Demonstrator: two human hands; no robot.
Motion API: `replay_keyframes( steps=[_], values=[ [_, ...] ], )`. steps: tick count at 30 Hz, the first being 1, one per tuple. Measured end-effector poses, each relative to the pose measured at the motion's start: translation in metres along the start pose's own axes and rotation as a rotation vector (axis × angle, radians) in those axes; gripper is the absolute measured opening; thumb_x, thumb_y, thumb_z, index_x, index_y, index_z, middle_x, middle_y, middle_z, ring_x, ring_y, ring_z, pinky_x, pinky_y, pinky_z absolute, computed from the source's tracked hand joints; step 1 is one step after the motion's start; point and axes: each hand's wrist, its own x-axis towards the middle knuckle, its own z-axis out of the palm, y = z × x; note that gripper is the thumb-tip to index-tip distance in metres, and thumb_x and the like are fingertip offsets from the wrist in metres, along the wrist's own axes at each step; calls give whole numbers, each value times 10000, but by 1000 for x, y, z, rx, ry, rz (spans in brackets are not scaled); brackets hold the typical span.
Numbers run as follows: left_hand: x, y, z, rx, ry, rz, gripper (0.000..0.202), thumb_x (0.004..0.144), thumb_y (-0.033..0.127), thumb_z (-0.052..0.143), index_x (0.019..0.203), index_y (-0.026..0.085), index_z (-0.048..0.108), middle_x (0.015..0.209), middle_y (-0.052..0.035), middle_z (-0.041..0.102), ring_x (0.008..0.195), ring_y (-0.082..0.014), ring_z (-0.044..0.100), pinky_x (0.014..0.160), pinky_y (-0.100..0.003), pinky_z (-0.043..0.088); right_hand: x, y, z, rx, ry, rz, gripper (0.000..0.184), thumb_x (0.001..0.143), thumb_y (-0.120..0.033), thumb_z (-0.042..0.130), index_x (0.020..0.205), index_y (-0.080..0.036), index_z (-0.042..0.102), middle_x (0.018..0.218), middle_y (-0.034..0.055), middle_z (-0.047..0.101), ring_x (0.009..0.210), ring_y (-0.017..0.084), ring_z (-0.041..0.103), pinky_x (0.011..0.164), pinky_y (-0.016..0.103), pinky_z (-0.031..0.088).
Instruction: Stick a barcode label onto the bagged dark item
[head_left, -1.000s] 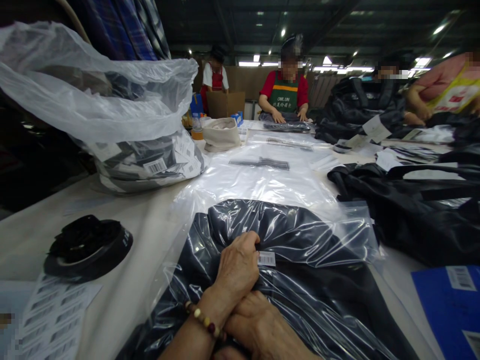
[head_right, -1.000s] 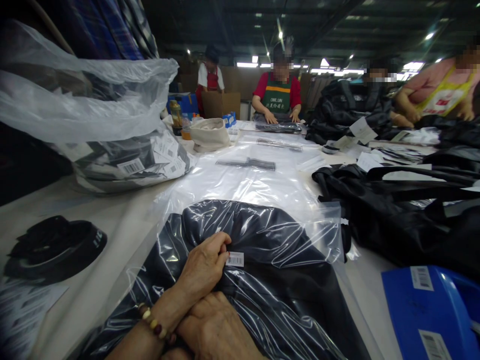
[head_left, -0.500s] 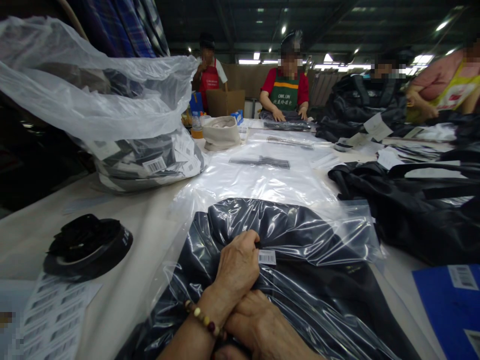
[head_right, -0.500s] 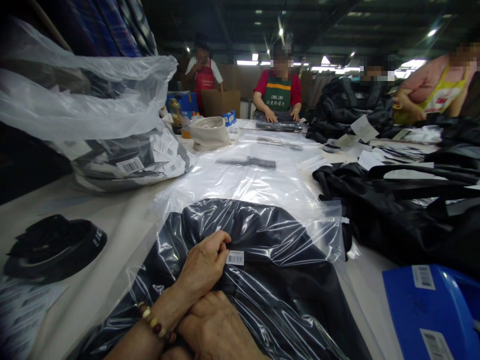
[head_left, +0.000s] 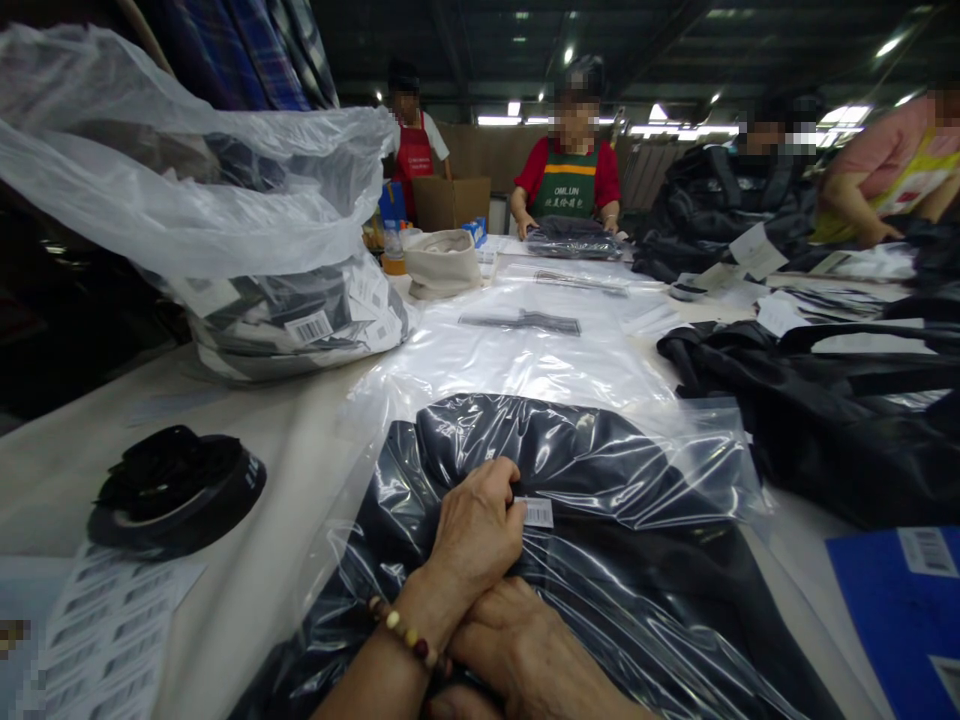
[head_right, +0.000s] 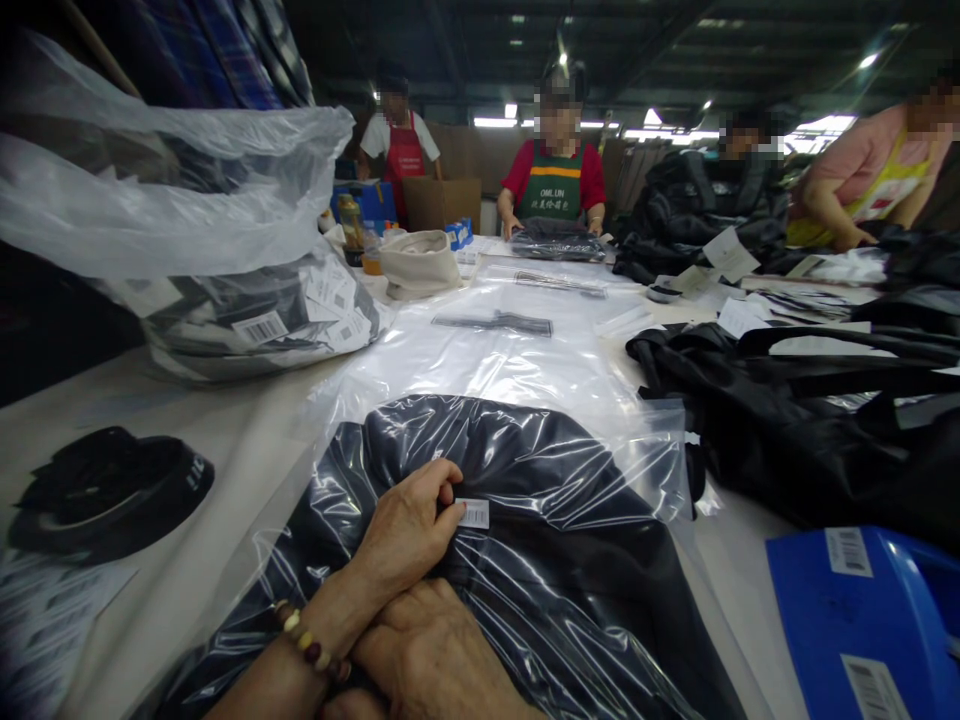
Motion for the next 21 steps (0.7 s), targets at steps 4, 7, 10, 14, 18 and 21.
replay_keyframes(
  steps=[4,7,10,14,18,21],
  values=[
    [0,-2,1,-16,-16,5,209,736,104,598,864,222,482,779,44,523,775,-143,531,707,-270,385,1,-3,-2,26,18,-11,241,723,-226,687,960,-196,664,968,36,672,895,184,596,840,323,448],
    [1,-4,1,-30,-35,1,238,724,72,602,863,226,485,787,49,526,783,-137,530,710,-267,384,2,-4,-4,-11,9,2,227,705,-230,707,927,-197,666,962,34,675,885,180,599,831,311,450],
    [1,-5,0,-40,-57,-1,266,707,41,593,863,227,485,795,53,530,786,-131,529,710,-263,384,2,-5,-5,-62,-27,20,225,714,-256,707,927,-197,663,991,37,671,905,178,600,827,297,447],
    [1,-3,-2,-44,-67,-7,260,708,38,570,868,227,491,800,47,530,800,-134,530,718,-264,386,2,-6,-7,-61,-44,21,239,718,-245,704,946,-193,655,1028,31,663,945,174,593,846,290,441],
    [1,-2,-3,-45,-66,-7,245,722,34,531,870,225,495,794,45,535,787,-137,529,728,-272,383,3,-8,-8,-78,-71,63,223,698,-233,721,905,-173,663,986,42,675,921,189,607,785,293,458],
    [2,-2,-2,-44,-53,-10,232,733,39,522,870,225,499,789,44,538,785,-137,531,725,-268,383,2,-8,-7,-86,-84,72,218,700,-232,719,901,-168,666,978,52,680,927,200,612,783,302,457]
  ],
)
